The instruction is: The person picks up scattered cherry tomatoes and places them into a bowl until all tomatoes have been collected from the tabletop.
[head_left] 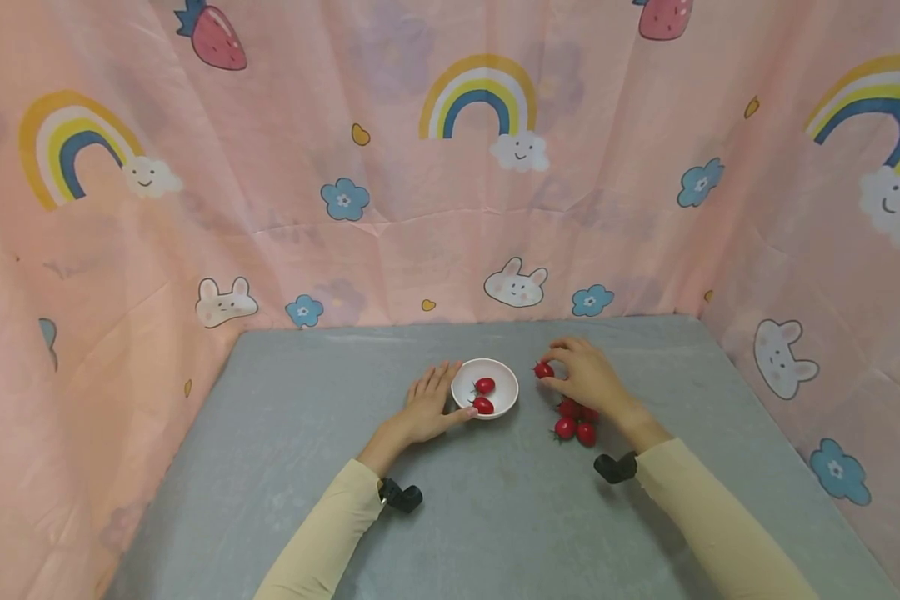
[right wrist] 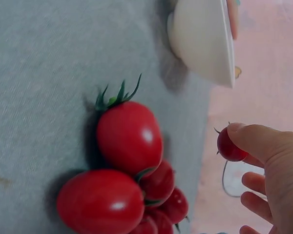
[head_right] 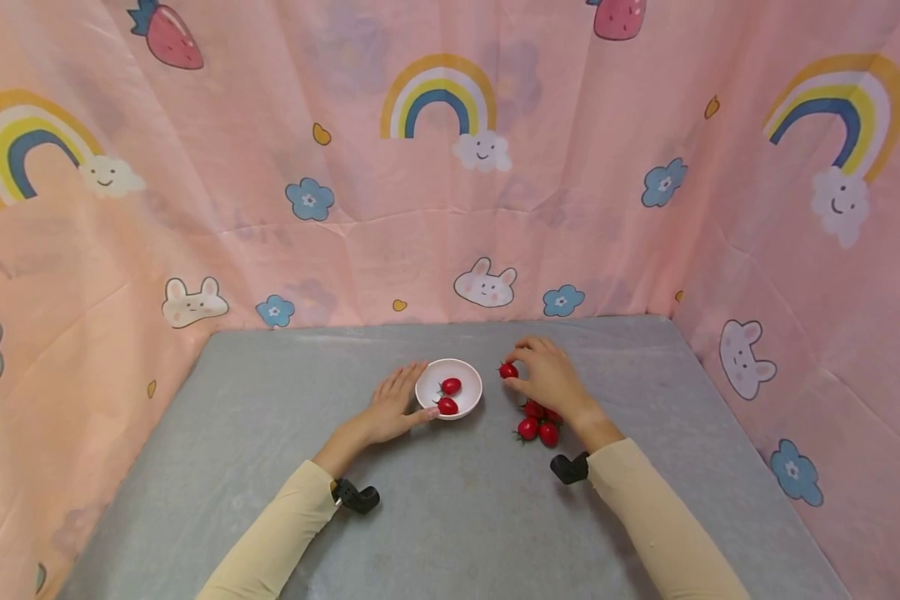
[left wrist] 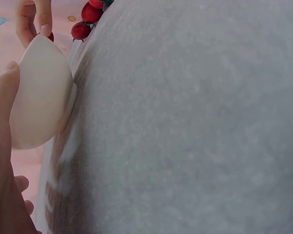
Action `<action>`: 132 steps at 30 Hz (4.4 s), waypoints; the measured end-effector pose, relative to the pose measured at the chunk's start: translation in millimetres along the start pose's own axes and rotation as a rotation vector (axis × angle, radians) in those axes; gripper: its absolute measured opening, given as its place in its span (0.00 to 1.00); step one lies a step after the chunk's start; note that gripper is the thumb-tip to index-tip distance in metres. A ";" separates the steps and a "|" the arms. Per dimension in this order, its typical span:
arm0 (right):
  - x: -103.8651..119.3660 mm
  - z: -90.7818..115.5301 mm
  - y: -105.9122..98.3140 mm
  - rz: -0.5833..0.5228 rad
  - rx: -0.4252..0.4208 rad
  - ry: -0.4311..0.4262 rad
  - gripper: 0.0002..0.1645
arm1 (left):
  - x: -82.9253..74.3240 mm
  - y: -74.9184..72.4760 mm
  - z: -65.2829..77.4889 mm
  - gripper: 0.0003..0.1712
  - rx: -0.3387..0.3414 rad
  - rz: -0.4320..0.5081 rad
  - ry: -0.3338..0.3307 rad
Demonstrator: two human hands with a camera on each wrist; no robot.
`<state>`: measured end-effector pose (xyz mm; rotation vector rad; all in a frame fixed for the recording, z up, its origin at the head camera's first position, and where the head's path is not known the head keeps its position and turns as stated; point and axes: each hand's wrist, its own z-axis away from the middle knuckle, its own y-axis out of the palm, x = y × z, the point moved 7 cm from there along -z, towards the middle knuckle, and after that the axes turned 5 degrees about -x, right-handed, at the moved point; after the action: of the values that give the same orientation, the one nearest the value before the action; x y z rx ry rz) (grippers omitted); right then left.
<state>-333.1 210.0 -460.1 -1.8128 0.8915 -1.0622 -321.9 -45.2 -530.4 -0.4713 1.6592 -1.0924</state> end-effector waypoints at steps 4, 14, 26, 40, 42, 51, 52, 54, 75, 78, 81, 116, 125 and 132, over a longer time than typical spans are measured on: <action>7.2 -1.2 -2.1 0.007 0.017 0.001 0.23 | -1.6 -1.7 1.2 0.55 -0.003 -0.002 -0.001; 23.0 -7.8 -2.5 0.033 0.023 -0.015 0.24 | -1.3 -1.5 1.1 0.55 0.005 -0.010 -0.012; 48.5 -11.0 -2.1 0.029 0.011 -0.055 0.22 | -1.6 -2.0 1.4 0.54 0.019 -0.015 -0.026; 66.6 -10.8 13.4 0.047 -0.026 -0.067 0.22 | -2.4 -2.4 2.5 0.53 0.020 -0.015 -0.037; 67.5 -10.5 16.7 0.052 -0.029 -0.059 0.21 | -2.1 -2.1 2.2 0.54 0.020 -0.013 -0.033; 68.8 -7.7 24.8 0.060 -0.050 -0.058 0.21 | -2.7 -2.0 1.8 0.53 0.010 -0.025 -0.007; 69.3 -7.4 24.8 0.058 -0.052 -0.058 0.22 | -2.9 -2.0 2.0 0.53 0.010 -0.023 -0.007; 70.4 -6.8 24.9 0.057 -0.057 -0.060 0.21 | -3.0 -1.9 2.4 0.53 0.011 -0.022 -0.010; 75.0 -0.9 27.1 0.060 -0.075 -0.048 0.22 | -3.9 -2.1 3.5 0.53 0.017 -0.026 -0.021; 74.6 -1.3 26.8 0.056 -0.077 -0.048 0.20 | -3.8 -2.2 3.5 0.53 0.023 -0.029 -0.027; 74.3 -2.2 26.1 0.054 -0.075 -0.049 0.19 | -3.3 -1.9 3.5 0.54 0.033 -0.034 -0.034; 29.5 8.5 -4.0 0.002 -0.075 -0.058 0.15 | -2.1 -1.0 2.8 0.54 0.017 -0.012 -0.024; 5.7 23.2 -1.0 0.002 -0.091 -0.054 0.17 | -3.0 -2.3 3.2 0.53 -0.005 0.000 -0.013; -16.7 31.8 1.3 0.024 -0.073 -0.002 0.21 | -3.8 -2.7 3.7 0.53 0.008 -0.018 -0.014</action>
<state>-311.0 233.6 -475.9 -1.8581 0.9599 -1.0238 -317.7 -45.2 -526.2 -0.4888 1.6408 -1.1065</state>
